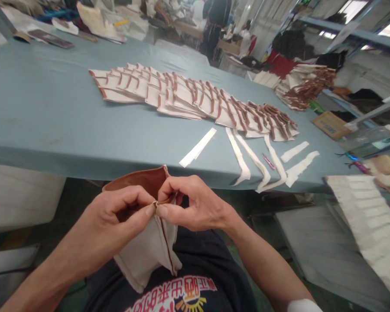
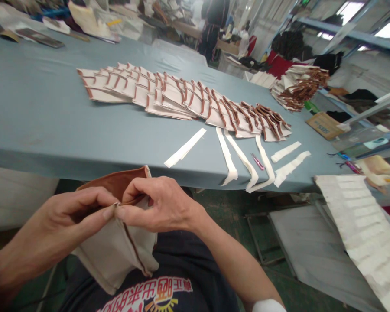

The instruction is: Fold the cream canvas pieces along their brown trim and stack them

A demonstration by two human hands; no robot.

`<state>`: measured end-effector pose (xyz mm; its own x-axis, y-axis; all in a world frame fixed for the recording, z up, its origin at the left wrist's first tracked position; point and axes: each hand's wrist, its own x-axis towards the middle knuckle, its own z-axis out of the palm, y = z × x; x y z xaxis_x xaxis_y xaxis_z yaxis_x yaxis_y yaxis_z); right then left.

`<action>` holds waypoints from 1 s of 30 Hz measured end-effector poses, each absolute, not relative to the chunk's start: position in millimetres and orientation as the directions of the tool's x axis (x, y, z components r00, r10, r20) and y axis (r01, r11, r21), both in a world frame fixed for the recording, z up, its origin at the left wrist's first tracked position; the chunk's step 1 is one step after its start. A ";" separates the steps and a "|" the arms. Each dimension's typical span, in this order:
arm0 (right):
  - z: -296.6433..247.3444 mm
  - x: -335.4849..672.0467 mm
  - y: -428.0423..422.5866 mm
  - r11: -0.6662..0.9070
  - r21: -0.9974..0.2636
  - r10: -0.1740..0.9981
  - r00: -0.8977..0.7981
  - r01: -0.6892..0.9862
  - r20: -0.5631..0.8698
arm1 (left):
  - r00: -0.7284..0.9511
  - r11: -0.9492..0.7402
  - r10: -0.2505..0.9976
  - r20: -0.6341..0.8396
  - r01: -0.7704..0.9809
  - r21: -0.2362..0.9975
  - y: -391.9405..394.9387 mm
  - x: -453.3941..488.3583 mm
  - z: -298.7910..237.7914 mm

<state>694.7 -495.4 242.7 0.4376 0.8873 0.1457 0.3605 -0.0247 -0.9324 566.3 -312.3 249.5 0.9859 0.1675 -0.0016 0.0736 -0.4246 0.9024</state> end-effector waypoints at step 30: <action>240.4 681.1 -484.5 0.011 -0.901 0.886 0.414 0.434 0.210 | 0.993 -0.560 0.074 -0.094 0.119 0.820 -293.4 555.9 265.6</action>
<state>681.1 -484.5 240.4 0.4137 0.8859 0.2101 0.4338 0.0111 -0.9010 555.9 -293.4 265.6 0.9928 0.0739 -0.0938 0.1191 -0.5603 0.8197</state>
